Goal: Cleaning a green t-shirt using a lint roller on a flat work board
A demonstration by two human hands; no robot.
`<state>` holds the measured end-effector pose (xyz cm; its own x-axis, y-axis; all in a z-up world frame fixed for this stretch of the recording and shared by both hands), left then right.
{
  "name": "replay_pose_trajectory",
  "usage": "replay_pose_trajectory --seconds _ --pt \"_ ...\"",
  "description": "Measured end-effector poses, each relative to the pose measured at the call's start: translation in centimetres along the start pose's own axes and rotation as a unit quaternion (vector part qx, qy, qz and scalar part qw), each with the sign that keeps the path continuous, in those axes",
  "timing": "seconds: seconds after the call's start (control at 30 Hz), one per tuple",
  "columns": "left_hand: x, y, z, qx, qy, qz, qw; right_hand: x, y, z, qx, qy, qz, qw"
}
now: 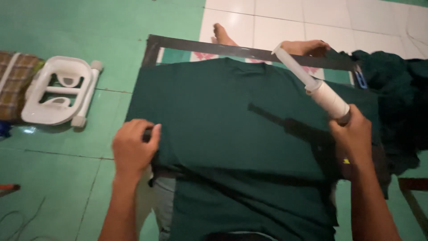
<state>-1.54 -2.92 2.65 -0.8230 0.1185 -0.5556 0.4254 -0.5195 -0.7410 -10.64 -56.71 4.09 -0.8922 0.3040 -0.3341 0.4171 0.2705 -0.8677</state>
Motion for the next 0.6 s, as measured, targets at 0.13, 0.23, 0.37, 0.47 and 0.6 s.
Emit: replay_pose_trajectory --seconds 0.13,0.23,0.37,0.47,0.6 --pt "2.6 -1.0 -0.6 -0.08 -0.156 -0.131 0.976 3.3 -3.9 -2.1 -0.025 0.114 -0.064 0.991" --pt "3.1 -1.5 0.1 -0.101 -0.23 -0.181 0.951 4.6 -4.2 -0.8 -0.025 0.131 -0.081 0.988" --pt "2.3 -2.5 3.5 -0.114 -0.321 -0.285 0.896 6.6 -3.0 2.1 -0.008 0.137 -0.069 0.988" --pt "3.9 -0.1 1.3 -0.114 -0.196 -0.195 0.954 7.3 -2.9 2.0 -0.01 0.108 -0.068 0.992" --pt "-1.1 1.9 2.7 -0.055 -0.053 -0.15 0.986 4.6 -2.6 1.0 0.006 0.071 -0.032 0.997"
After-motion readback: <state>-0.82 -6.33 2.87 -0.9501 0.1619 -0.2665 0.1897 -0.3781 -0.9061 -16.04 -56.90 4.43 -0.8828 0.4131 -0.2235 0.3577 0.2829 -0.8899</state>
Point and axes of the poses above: each hand's wrist, its own x-axis away from the middle knuckle, its own y-axis out of the palm, z = x × y, the point moved 1 cm from there along -x, towards the middle knuckle, and after that the axes turned 11 degrees about -y, right-handed, at the moved point
